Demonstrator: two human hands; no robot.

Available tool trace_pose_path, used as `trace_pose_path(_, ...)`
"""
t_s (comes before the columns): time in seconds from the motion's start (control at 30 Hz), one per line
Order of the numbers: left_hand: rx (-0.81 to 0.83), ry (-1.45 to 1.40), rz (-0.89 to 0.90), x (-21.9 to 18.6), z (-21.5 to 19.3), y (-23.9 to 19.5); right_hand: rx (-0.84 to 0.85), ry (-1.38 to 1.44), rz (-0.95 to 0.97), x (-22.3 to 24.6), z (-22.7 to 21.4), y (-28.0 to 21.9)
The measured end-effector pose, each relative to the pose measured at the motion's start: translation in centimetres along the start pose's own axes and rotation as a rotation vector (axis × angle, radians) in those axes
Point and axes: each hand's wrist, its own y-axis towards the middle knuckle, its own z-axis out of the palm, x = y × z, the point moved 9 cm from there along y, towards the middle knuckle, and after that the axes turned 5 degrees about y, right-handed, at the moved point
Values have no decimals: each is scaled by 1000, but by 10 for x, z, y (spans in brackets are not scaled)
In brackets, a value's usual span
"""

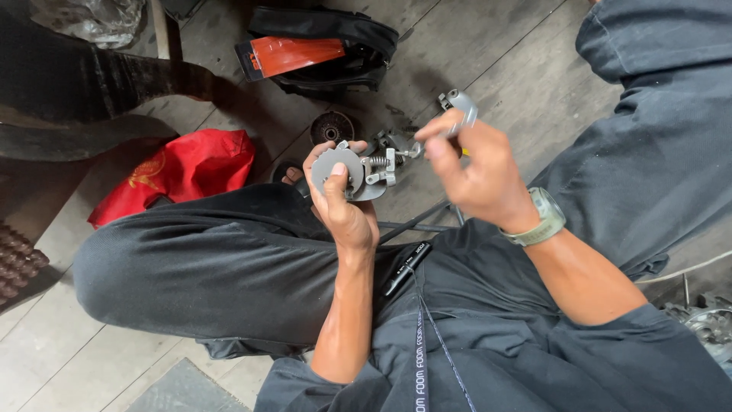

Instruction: Cleaning a metal mechanical component with a brush and then assembling small parts like springs and levers onto it.

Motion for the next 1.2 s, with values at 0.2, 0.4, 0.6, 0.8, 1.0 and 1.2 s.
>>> trace_pose_path(0.2,36,-2,-7,1,2,2,-70,529,631,-65,5,-22)
trace_pose_path(0.4,33,0,2,-2,4,1,-186,376,487,-56,-20,-18)
trace_pose_path(0.6,11,-15,-10,0,1,3,-79,104,32,-13,-13,-6)
trace_pose_path(0.8,-2,-7,-19,1,0,4,17,52,-274,15,-3,-3)
trace_pose_path(1.0,-8,1,-6,2,0,4,68,-197,-479,40,3,-1)
trace_pose_path(1.2,3,7,-8,-3,2,2,39,-107,-378,27,0,-2)
